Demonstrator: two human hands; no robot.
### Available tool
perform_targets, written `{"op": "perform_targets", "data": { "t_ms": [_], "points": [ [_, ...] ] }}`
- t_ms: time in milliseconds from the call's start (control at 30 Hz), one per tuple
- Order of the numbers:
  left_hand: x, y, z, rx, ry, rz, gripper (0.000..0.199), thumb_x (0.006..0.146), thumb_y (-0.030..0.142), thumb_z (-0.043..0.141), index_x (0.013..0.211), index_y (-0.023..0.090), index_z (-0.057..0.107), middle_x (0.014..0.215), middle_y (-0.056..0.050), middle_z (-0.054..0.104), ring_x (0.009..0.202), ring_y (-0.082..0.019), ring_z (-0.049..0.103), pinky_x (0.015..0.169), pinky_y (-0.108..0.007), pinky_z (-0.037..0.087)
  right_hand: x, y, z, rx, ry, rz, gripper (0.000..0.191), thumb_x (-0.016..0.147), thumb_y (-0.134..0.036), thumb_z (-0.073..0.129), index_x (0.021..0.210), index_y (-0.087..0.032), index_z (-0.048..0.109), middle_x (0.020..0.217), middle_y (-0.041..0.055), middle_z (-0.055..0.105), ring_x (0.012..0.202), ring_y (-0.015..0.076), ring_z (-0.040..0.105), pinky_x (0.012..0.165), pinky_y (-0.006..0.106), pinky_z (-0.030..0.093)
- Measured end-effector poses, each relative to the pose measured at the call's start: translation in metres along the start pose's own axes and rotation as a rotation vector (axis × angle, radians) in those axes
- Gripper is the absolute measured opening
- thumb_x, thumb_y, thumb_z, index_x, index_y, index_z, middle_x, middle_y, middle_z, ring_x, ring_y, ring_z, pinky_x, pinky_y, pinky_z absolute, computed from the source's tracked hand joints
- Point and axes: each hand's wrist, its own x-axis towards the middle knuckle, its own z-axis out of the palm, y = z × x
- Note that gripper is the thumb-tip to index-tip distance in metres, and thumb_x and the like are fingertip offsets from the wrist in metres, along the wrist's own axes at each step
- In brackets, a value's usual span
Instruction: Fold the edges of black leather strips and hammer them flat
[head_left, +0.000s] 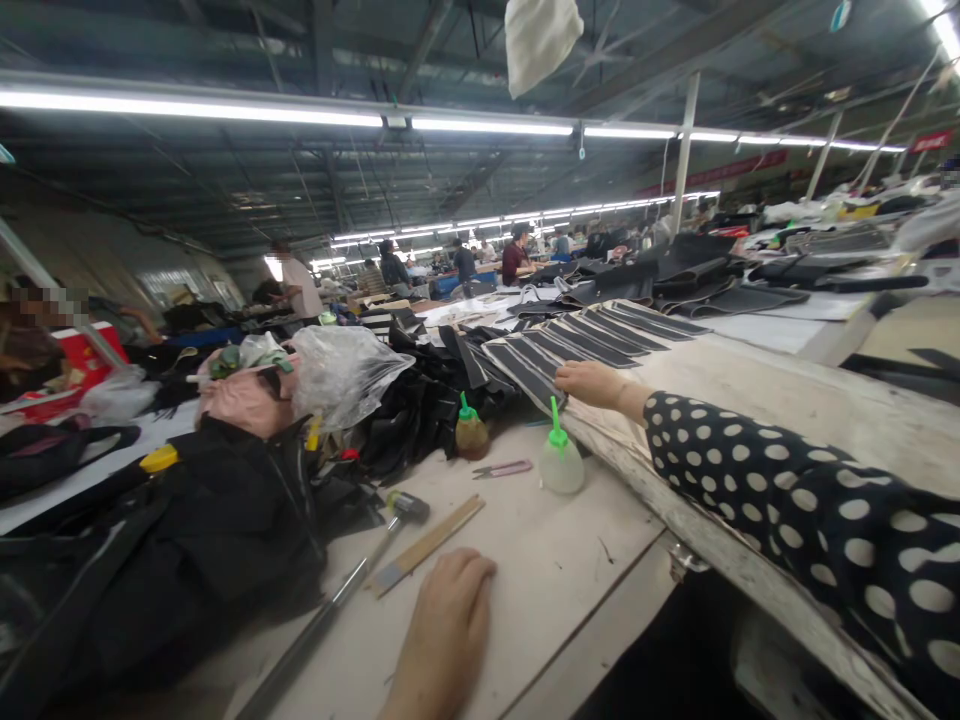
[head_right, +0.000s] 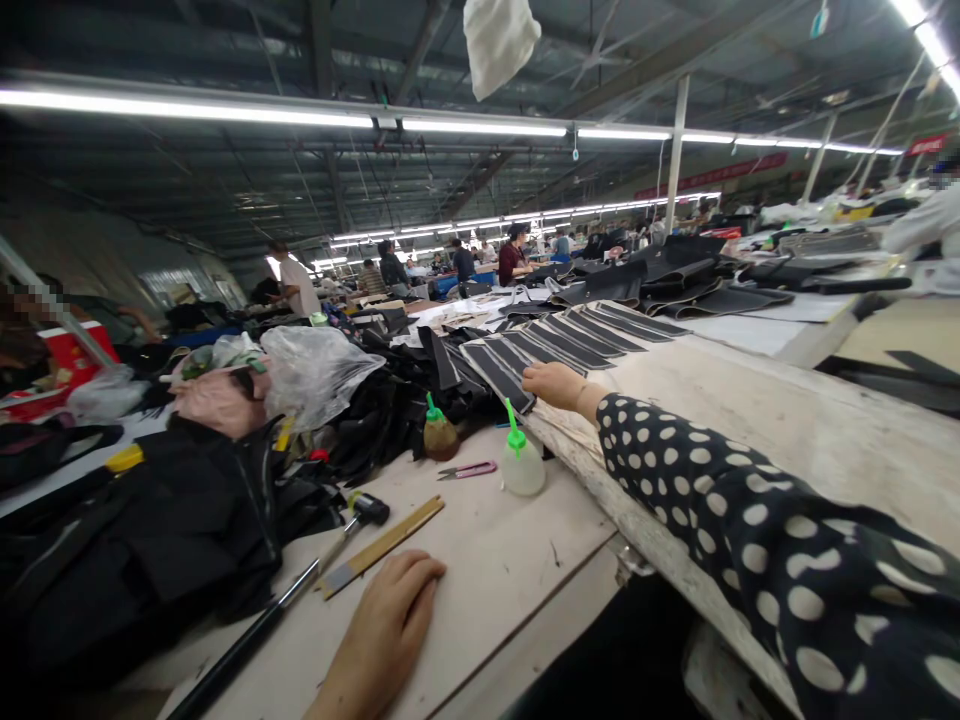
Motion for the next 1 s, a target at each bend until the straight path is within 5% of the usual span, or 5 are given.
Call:
{"op": "perform_targets", "data": {
  "t_ms": [300, 667, 1000],
  "points": [
    [-0.001, -0.001, 0.001, -0.043, -0.007, -0.01, 0.024, 0.087, 0.015, 0.037, 0.094, 0.019, 0.059, 0.098, -0.008, 0.059, 0.094, -0.021, 0.054, 0.085, -0.04, 0.044, -0.002, 0.011, -0.007, -0.007, -0.07, -0.198, 0.023, 0.077, -0.006, 0.051, 0.096, -0.015, 0.059, 0.094, 0.0077, 0.057, 0.087, 0.0182, 0.051, 0.066, 0.027, 0.039],
    [0.0, 0.0, 0.0, -0.062, -0.008, -0.015, 0.024, 0.084, 0.012, 0.039, 0.094, 0.02, 0.059, 0.098, -0.007, 0.059, 0.093, -0.021, 0.053, 0.084, -0.038, 0.044, 0.005, -0.001, -0.01, -0.079, -0.051, -0.184, 0.012, 0.081, -0.007, 0.048, 0.082, -0.013, 0.058, 0.086, 0.0088, 0.059, 0.08, 0.0171, 0.053, 0.063, 0.025, 0.038],
    [0.0, 0.004, -0.003, -0.048, 0.001, -0.023, 0.024, 0.084, 0.011, 0.037, 0.092, 0.019, 0.058, 0.095, -0.006, 0.059, 0.09, -0.02, 0.053, 0.083, -0.039, 0.043, 0.05, 0.026, -0.059, 0.055, 0.136, 0.334, 0.018, 0.086, -0.015, 0.043, 0.093, -0.011, 0.059, 0.097, 0.0138, 0.059, 0.094, 0.0221, 0.055, 0.081, 0.031, 0.041]
  ]
}}
